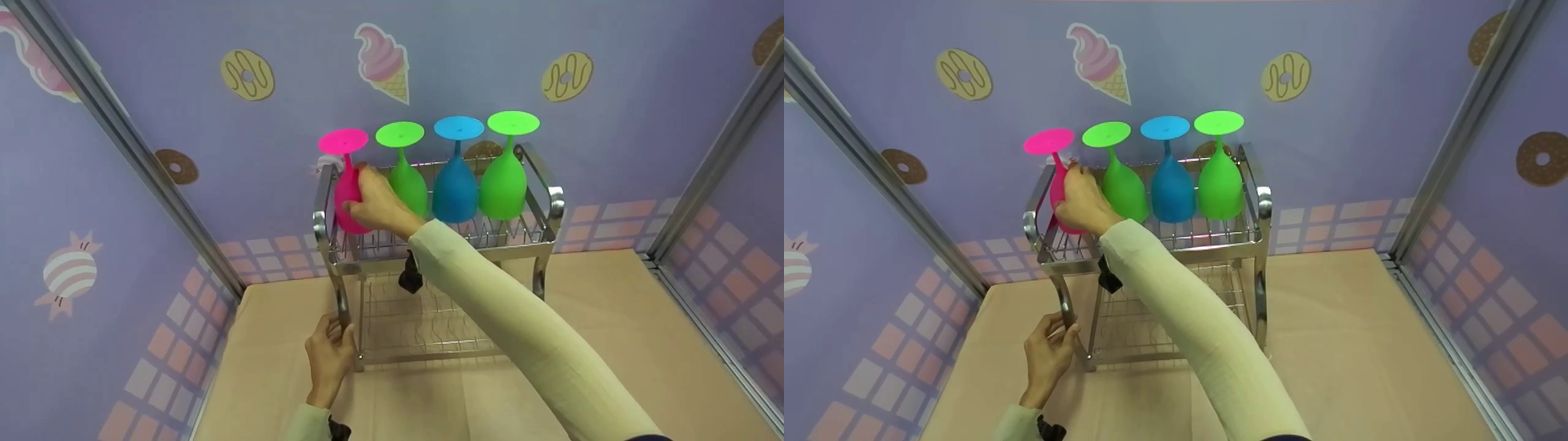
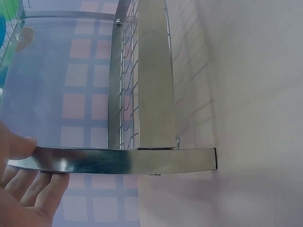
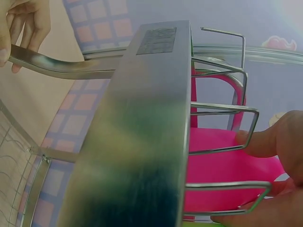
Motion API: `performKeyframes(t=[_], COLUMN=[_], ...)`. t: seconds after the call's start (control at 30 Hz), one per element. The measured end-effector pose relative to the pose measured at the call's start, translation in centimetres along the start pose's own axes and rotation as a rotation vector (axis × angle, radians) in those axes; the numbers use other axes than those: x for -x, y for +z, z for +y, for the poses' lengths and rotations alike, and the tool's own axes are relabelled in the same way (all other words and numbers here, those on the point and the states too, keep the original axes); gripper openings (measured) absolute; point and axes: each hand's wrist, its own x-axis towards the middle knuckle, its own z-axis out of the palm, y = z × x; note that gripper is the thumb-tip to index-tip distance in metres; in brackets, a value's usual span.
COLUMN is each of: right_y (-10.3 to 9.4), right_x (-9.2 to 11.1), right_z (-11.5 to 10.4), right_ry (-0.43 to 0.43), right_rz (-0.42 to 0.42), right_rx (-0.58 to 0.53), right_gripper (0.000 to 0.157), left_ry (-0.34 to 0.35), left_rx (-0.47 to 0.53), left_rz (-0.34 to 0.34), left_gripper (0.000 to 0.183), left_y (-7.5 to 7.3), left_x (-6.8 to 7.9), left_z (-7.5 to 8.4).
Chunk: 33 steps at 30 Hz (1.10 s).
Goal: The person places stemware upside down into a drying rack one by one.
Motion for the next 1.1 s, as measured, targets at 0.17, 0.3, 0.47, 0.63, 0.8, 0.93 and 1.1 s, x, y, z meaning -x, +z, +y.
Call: performKeyframes(t=[0.17,0.3,0.47,0.63,0.8,0.93,1.1], right_y=[0.1,0.1,-0.1,-0.5,-0.6,-0.7,-1.0], right_x=[0.1,0.2,0.8,2.0,3.5,4.8,6.8], right_z=[-0.2,-0.4,-0.6,-1.1,-1.4,-1.6,-1.6], right_ry=[0.004,-0.003,-0.036,-0.031,-0.071,-0.13,-0.198], right_rz=[0.009,0.023,0.043,0.061,0.085,0.115,0.139], right_rx=[0.03,0.053,0.086,0.078,0.069,0.041,0.03], right_gripper=[0.064,0.064,0.067,0.067,0.071,0.07,0.064], left_ry=[0.005,-0.014,-0.022,-0.01,-0.003,-0.015,-0.023], left_rx=[-0.005,-0.012,0.0,0.003,0.005,0.011,0.0], left_rz=[0.01,0.005,-0.003,0.008,0.009,0.012,0.011], left_gripper=[0.028,0.029,0.029,0.028,0.027,0.027,0.028], left_y=[0.1,0.1,0.1,0.1,0.1,0.0,0.0], left_x=[0.0,0.0,0.1,0.1,0.1,0.0,0.0], left_z=[0.0,0.1,0.1,0.2,0.2,0.2,0.1])
